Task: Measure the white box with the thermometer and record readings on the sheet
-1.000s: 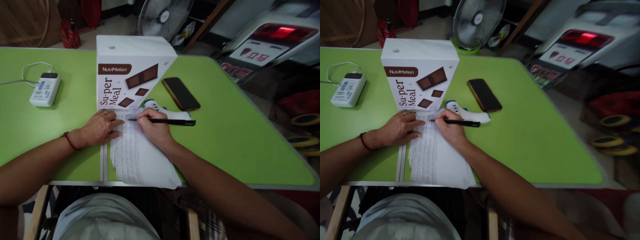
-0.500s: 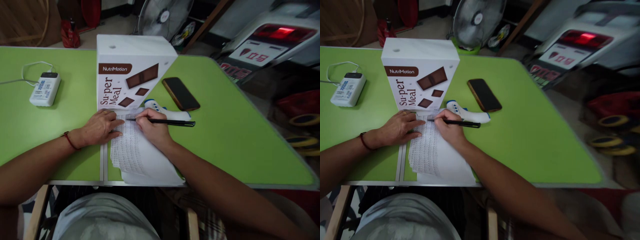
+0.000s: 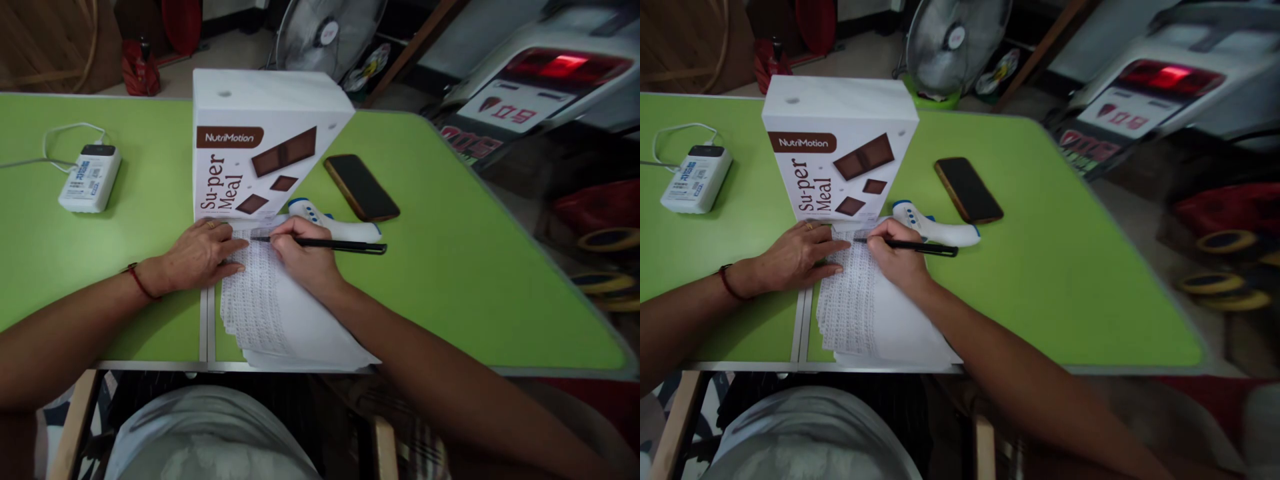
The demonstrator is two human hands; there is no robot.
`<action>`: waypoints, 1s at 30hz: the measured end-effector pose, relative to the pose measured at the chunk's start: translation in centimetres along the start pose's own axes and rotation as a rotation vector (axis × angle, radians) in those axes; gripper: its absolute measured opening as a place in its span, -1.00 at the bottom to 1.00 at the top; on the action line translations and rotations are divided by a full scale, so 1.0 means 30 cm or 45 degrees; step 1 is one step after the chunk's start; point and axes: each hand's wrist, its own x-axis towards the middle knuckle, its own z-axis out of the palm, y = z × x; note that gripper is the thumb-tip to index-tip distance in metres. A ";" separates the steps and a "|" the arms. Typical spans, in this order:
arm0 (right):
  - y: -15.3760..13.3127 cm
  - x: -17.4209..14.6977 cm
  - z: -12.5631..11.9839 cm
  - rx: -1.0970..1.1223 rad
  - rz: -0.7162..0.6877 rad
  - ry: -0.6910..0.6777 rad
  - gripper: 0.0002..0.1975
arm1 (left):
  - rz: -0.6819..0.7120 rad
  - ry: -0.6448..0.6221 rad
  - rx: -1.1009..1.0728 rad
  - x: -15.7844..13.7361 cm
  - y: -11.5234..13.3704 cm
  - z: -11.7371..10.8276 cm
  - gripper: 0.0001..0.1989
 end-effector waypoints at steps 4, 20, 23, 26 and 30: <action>-0.009 -0.002 0.000 -0.070 -0.037 -0.029 -0.95 | 0.011 -0.001 -0.008 0.000 -0.001 -0.001 -0.52; -0.005 0.001 -0.003 -0.055 -0.045 -0.005 -0.94 | 0.006 0.007 -0.010 0.002 -0.002 0.002 -0.56; -0.005 0.001 -0.004 -0.055 -0.040 -0.016 -0.94 | 0.013 0.016 -0.006 0.000 -0.003 0.002 -0.55; -0.002 0.003 -0.005 -0.031 -0.030 -0.007 -0.93 | 0.017 0.027 -0.001 -0.002 -0.003 0.005 -0.52; -0.004 0.004 -0.003 -0.041 -0.036 0.006 -0.93 | 0.018 0.026 -0.001 -0.003 -0.001 0.006 -0.51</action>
